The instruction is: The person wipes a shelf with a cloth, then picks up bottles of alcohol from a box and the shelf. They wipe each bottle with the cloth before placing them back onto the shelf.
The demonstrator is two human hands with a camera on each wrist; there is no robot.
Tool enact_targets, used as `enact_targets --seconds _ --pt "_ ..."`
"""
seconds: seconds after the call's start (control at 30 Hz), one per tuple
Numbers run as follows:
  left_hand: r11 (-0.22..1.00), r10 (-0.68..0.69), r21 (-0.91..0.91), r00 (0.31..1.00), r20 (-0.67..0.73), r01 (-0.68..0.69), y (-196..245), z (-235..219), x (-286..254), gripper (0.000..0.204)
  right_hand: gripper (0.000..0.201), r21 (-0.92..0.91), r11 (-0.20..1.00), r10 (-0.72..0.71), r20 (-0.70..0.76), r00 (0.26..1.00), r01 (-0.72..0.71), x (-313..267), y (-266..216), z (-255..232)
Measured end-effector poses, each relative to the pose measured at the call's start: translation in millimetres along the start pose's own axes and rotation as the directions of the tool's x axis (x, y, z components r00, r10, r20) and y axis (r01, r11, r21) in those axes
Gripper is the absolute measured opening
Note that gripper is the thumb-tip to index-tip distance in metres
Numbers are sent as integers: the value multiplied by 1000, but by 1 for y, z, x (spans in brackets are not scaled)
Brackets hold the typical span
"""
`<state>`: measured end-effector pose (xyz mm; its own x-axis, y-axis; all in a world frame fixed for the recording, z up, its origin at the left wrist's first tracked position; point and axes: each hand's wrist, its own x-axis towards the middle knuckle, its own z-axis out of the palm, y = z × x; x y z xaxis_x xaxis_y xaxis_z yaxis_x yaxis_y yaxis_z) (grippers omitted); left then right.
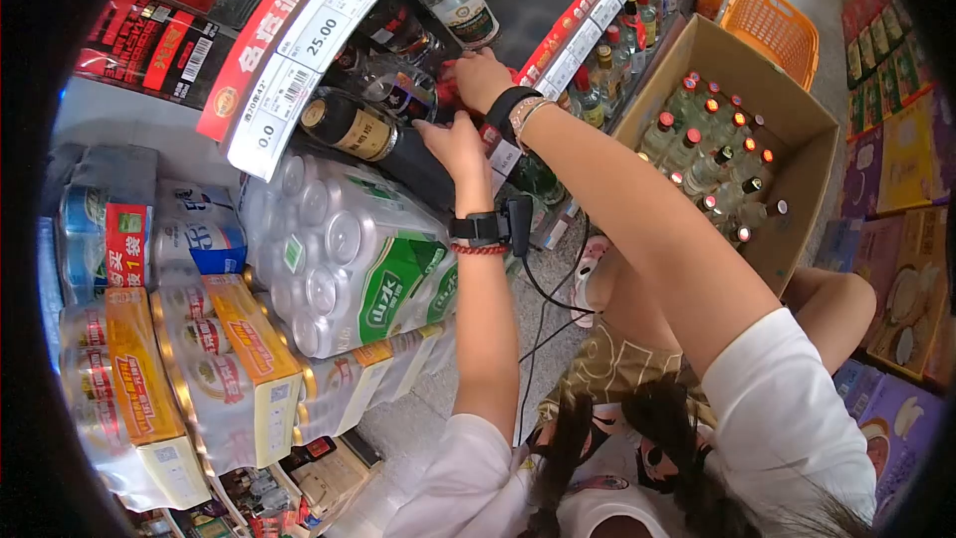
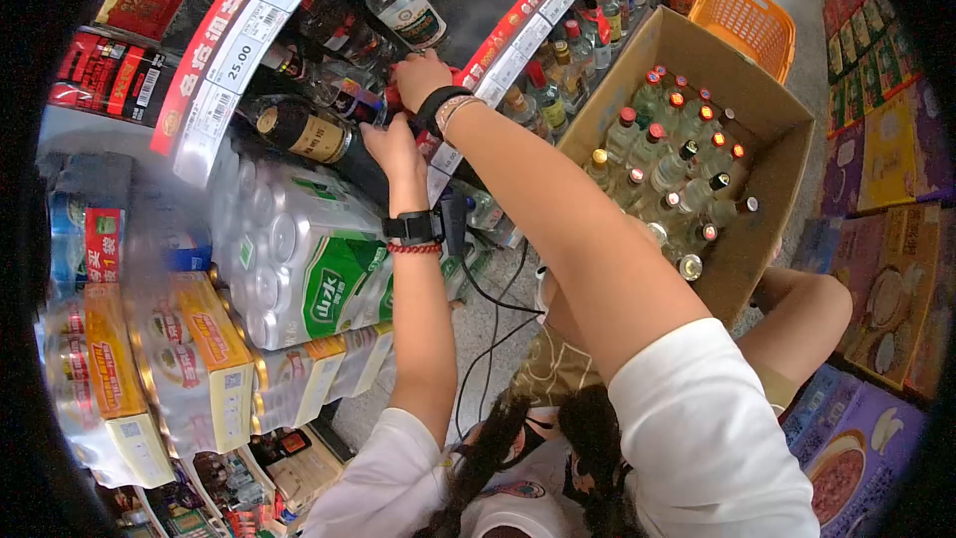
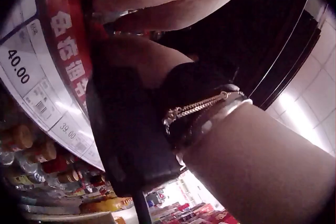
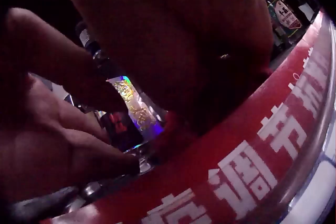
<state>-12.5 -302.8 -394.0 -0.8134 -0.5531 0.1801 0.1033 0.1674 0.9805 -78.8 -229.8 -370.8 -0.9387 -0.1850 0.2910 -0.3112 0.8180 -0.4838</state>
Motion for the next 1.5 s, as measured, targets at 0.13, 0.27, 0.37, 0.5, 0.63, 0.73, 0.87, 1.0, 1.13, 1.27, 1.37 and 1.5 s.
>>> enact_targets --seconds 0.13,0.27,0.37,0.5,0.63,0.73,0.87,1.0,1.13,1.27,1.37,1.5 --pt "981 190 87 963 -194 -175 6 -1 5 55 21 85 988 -125 -24 992 126 9 11 14" --pt "998 13 53 1000 19 -14 19 -16 1 71 19 29 993 -109 -40 993 110 10 14 20" --pt "991 42 128 999 11 -43 15 -11 4 71 17 46 988 -141 -164 976 150 6 18 31" --pt "981 60 186 998 -18 -56 7 -8 4 72 15 54 998 24 -190 982 -14 -10 -5 1" --pt "995 75 72 997 5 -75 5 3 9 65 15 -99 992 55 -200 978 -76 -11 -13 -1" --pt "994 19 112 1000 15 -20 28 6 -2 64 16 -59 997 44 -142 989 -53 -9 -8 -9" --pt "997 36 60 999 35 -38 17 7 -2 67 18 0 997 -79 -91 993 79 -7 4 -8" --pt "853 241 455 966 88 -255 38 -4 -29 67 23 21 994 -105 4 994 105 -5 8 -13" --pt "814 466 346 880 90 -466 68 -11 -57 57 33 128 954 -279 56 959 270 11 24 -15" --pt "769 548 264 813 197 -582 64 -10 -60 40 42 270 832 -456 -161 875 484 22 38 -44" --pt "569 557 453 727 401 -687 35 -3 -58 38 42 246 754 -617 -52 785 609 21 44 -99" --pt "377 529 640 722 446 -670 14 6 -69 43 43 -22 768 -640 -2 769 640 23 63 -146"
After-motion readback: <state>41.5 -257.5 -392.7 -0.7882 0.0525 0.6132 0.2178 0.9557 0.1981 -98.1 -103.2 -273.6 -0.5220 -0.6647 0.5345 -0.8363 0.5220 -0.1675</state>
